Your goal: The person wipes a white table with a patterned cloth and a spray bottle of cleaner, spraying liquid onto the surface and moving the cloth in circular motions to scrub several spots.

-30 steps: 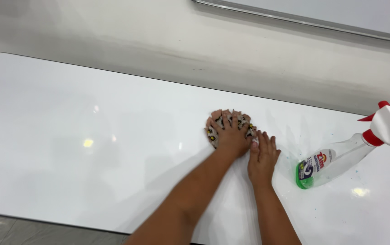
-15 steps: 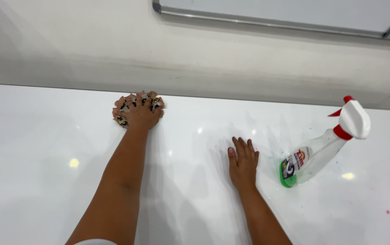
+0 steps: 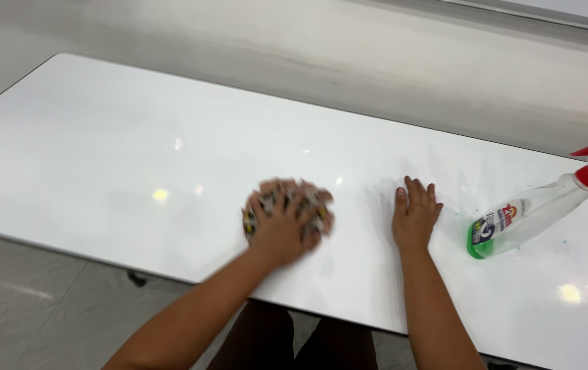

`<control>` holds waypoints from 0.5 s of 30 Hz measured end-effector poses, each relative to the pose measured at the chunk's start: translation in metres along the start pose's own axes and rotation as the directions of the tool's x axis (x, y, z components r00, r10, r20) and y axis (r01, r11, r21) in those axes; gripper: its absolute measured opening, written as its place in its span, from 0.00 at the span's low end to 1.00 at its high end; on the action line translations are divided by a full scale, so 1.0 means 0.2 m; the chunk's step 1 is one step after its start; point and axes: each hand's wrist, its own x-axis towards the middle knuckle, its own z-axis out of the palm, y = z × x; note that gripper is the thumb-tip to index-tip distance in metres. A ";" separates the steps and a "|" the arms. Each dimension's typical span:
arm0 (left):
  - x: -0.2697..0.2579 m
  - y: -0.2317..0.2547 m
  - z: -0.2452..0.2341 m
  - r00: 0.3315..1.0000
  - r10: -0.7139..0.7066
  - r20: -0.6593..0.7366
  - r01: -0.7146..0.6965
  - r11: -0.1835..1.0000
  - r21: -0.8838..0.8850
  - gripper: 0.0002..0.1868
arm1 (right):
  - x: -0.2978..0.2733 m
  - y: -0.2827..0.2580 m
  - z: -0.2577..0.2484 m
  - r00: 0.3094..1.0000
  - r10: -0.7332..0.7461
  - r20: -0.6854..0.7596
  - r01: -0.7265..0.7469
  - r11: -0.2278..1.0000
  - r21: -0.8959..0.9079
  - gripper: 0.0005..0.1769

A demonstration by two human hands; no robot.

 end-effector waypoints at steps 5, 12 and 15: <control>-0.42 0.20 0.06 0.989 0.096 0.110 -0.096 0.995 -0.008 0.38 | -0.03 -0.04 -0.06 1.000 -0.006 0.011 0.005 0.998 0.066 0.30; -0.47 0.26 0.05 0.985 0.108 0.132 -0.095 0.990 -0.104 0.40 | -0.04 -0.05 -0.08 0.999 0.030 0.041 -0.034 0.993 0.115 0.32; -0.30 0.22 0.02 0.990 0.057 0.132 -0.043 0.993 -0.110 0.40 | -0.04 -0.05 -0.08 0.999 0.030 0.041 -0.035 0.991 0.128 0.32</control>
